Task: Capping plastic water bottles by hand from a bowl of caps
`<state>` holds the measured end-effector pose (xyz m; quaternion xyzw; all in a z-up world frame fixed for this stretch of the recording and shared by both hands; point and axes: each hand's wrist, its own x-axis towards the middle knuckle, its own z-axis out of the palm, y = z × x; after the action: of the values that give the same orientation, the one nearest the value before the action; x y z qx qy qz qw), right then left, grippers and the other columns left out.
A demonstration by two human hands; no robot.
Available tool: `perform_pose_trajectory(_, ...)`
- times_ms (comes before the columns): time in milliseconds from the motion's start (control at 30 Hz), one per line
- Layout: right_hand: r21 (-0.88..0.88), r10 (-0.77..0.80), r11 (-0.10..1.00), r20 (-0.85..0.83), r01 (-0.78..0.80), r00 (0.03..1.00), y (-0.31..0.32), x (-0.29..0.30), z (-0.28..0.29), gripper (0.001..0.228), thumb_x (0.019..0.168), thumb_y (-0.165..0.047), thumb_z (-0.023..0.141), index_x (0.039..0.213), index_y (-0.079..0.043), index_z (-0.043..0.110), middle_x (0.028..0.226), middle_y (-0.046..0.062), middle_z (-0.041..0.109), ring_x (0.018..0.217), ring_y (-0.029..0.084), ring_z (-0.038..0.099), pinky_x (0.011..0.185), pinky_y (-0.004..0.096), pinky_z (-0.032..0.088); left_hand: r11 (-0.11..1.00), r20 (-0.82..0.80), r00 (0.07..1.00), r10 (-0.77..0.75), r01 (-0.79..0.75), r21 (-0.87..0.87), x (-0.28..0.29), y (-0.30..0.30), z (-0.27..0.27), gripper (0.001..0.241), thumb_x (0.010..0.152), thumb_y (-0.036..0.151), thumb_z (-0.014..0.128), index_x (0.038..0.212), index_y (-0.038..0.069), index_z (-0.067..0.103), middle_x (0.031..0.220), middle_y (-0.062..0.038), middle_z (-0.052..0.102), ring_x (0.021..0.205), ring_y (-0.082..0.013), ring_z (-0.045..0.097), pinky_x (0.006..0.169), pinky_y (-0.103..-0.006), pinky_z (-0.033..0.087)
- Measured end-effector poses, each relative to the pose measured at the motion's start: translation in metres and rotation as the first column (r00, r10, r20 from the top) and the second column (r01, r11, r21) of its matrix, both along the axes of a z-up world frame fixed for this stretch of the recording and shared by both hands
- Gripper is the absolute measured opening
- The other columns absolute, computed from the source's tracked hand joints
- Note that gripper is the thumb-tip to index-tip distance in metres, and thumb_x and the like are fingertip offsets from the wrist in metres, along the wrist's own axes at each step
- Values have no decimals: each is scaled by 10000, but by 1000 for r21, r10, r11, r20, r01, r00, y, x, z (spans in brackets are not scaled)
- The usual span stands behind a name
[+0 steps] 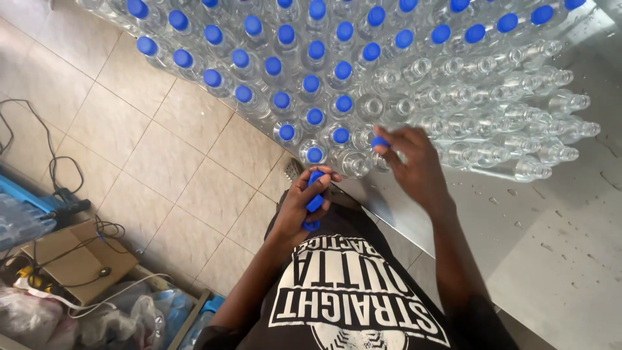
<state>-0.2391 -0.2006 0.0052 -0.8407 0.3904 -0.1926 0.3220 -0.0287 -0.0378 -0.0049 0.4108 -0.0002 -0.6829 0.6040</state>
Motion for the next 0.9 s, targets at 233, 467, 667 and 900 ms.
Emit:
perform_pose_trajectory(233,-132,115,981,-177,-139,977,-78,19,-40,312,1170,-423,648,1412,-275,779,1042,23,658,1083,282,635,1068,500,424,998,5,999,37,-36,-42,6,4,-1,334,1085,232,674,1330,14,616,1123,-195,666,618,-107,588,313,-110,329)
perform_pose_trajectory(467,-132,184,967,-219,-216,958,-98,30,-38,340,1112,-362,641,1308,-138,807,955,242,686,953,514,680,920,656,501,985,31,986,164,-162,-64,19,10,-23,295,1095,211,653,1329,39,600,1055,-159,619,583,-101,554,303,-115,306)
perform_pose_trajectory(667,301,160,952,-371,-44,915,-112,38,-23,469,994,-557,613,1347,-318,809,1243,6,861,955,226,807,886,394,600,975,-100,973,208,-215,-61,24,-3,-11,300,1048,146,685,1329,62,619,1036,-81,623,585,-43,532,346,-149,239)
perform_pose_trajectory(900,472,86,878,-319,80,944,-123,39,-39,404,964,-435,722,1283,-236,869,1090,74,918,965,211,870,893,394,595,967,-123,974,189,-207,-150,27,-8,-8,242,1054,126,692,1274,49,628,1027,-86,639,593,-44,557,359,-150,273)
